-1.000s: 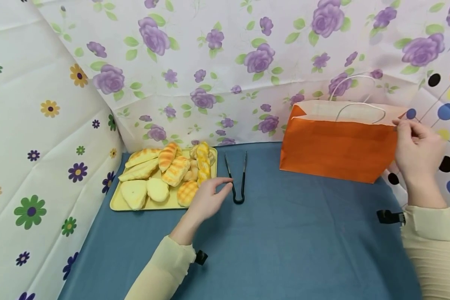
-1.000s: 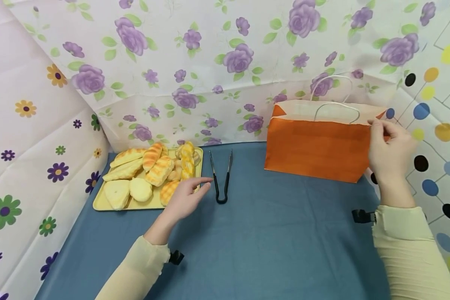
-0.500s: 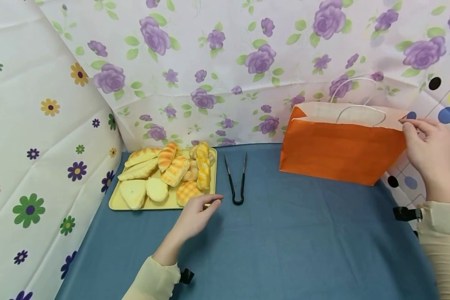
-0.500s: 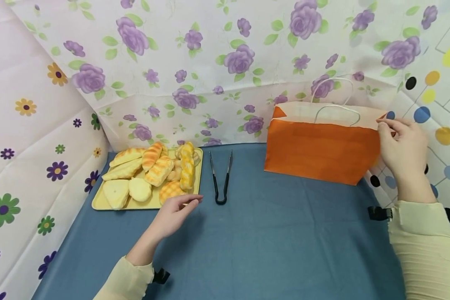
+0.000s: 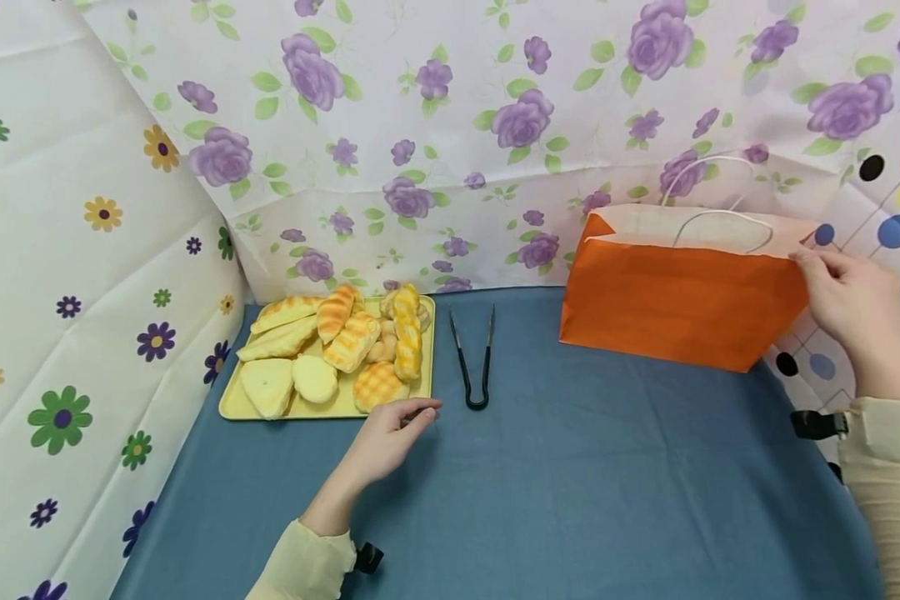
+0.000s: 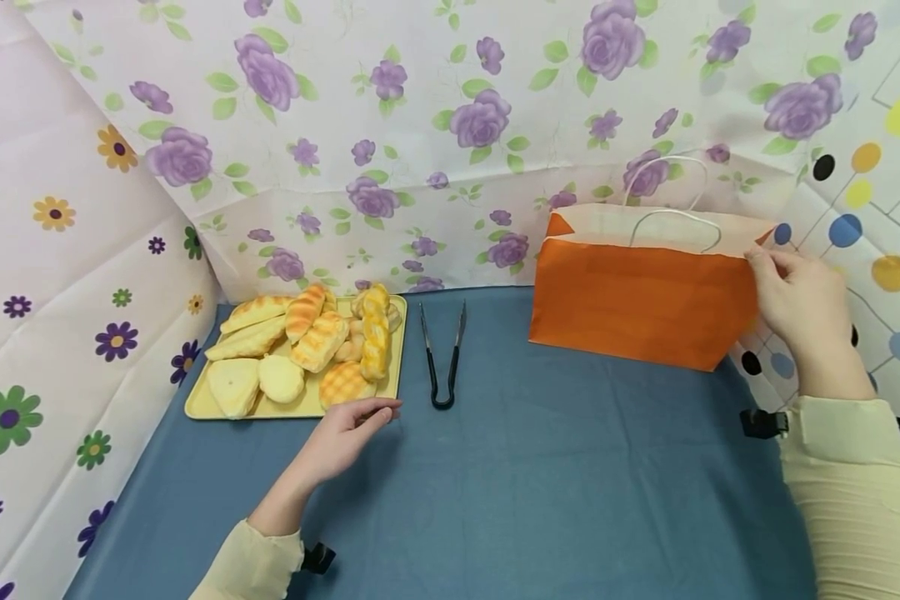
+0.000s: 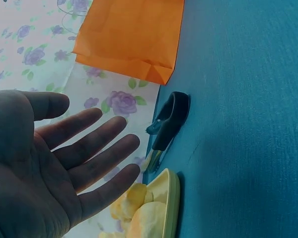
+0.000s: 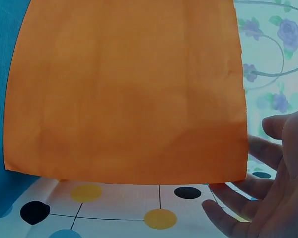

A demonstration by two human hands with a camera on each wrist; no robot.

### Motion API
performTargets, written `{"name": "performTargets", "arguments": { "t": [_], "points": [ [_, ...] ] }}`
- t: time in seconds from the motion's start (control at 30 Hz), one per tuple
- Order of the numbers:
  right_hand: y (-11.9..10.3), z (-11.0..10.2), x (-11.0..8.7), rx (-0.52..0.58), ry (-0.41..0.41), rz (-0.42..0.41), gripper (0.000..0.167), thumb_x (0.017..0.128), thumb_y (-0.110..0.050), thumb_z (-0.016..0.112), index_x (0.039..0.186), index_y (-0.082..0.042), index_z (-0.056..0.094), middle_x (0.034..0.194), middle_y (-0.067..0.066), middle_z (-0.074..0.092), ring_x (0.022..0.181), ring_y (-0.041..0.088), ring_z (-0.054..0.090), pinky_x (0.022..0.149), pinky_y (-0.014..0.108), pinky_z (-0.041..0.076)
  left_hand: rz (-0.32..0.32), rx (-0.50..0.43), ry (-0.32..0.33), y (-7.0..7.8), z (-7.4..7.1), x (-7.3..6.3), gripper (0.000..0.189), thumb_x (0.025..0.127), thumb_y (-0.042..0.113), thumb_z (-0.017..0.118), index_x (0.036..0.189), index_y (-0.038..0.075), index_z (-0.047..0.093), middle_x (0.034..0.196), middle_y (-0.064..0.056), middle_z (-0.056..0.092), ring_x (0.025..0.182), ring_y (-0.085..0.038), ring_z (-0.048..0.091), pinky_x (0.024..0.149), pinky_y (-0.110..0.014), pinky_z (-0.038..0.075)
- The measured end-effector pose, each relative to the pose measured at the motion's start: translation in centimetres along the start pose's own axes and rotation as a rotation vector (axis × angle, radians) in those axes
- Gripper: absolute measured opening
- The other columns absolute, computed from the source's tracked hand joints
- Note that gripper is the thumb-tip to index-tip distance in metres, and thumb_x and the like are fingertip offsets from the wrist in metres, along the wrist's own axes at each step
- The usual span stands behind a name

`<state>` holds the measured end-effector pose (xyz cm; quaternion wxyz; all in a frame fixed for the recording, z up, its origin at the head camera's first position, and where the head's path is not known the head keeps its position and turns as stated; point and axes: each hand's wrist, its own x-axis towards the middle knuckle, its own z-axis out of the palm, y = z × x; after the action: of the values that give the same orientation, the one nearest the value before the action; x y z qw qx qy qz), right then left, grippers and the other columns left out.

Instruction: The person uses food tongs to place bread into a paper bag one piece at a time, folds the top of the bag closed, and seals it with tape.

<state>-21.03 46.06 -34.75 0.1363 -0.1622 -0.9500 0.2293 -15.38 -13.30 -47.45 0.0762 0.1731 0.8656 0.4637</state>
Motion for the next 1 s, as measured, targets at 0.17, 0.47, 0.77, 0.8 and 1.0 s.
{"name": "performTargets", "arguments": {
  "t": [0.17,0.47,0.77,0.8,1.0],
  "points": [
    [0.2,-0.1,-0.1,-0.002,0.011,-0.001,0.075,0.114,-0.053,0.027,0.142,0.007,0.062,0.144,0.040,0.052,0.121,0.057,0.049,0.080,0.058,0.043,0.002,-0.008,-0.015,0.0,0.1,0.1,0.034,0.114,0.031,0.057,0.138,0.014,0.073,0.127,-0.010,0.076,0.113,-0.019,0.073,0.094,-0.046,0.057],
    [-0.2,-0.5,-0.8,0.033,0.001,0.067,0.076,0.114,-0.052,0.026,0.128,0.011,0.067,0.117,0.037,0.058,0.094,0.045,0.047,0.059,0.043,0.038,-0.012,-0.025,-0.025,0.5,0.3,0.5,0.035,0.114,0.033,0.056,0.140,0.015,0.072,0.125,-0.008,0.077,0.115,-0.020,0.072,0.097,-0.049,0.056],
    [-0.2,-0.7,-1.0,0.188,-0.045,0.211,0.081,0.108,-0.061,0.038,0.149,0.006,0.057,0.125,0.029,0.065,0.101,0.034,0.048,0.061,0.025,0.043,0.005,-0.048,-0.041,1.0,0.9,0.9,0.035,0.114,0.032,0.056,0.140,0.016,0.072,0.124,-0.008,0.077,0.115,-0.022,0.073,0.097,-0.050,0.056],
    [-0.1,-0.7,-1.1,0.217,-0.046,0.226,0.081,0.107,-0.062,0.041,0.150,0.005,0.057,0.118,0.021,0.070,0.101,0.031,0.050,0.062,0.021,0.043,0.009,-0.052,-0.044,1.0,1.0,0.9,0.035,0.114,0.032,0.056,0.140,0.016,0.072,0.124,-0.008,0.077,0.115,-0.022,0.073,0.097,-0.049,0.056],
    [0.1,-0.8,-1.3,0.346,-0.043,0.249,0.079,0.104,-0.061,0.055,0.149,0.003,0.059,0.067,-0.034,0.051,0.083,0.001,0.055,0.089,0.020,0.056,0.039,-0.091,-0.056,1.7,1.3,1.2,0.034,0.114,0.029,0.056,0.141,0.014,0.072,0.122,-0.006,0.078,0.114,-0.029,0.073,0.094,-0.046,0.058]
  ]
}}
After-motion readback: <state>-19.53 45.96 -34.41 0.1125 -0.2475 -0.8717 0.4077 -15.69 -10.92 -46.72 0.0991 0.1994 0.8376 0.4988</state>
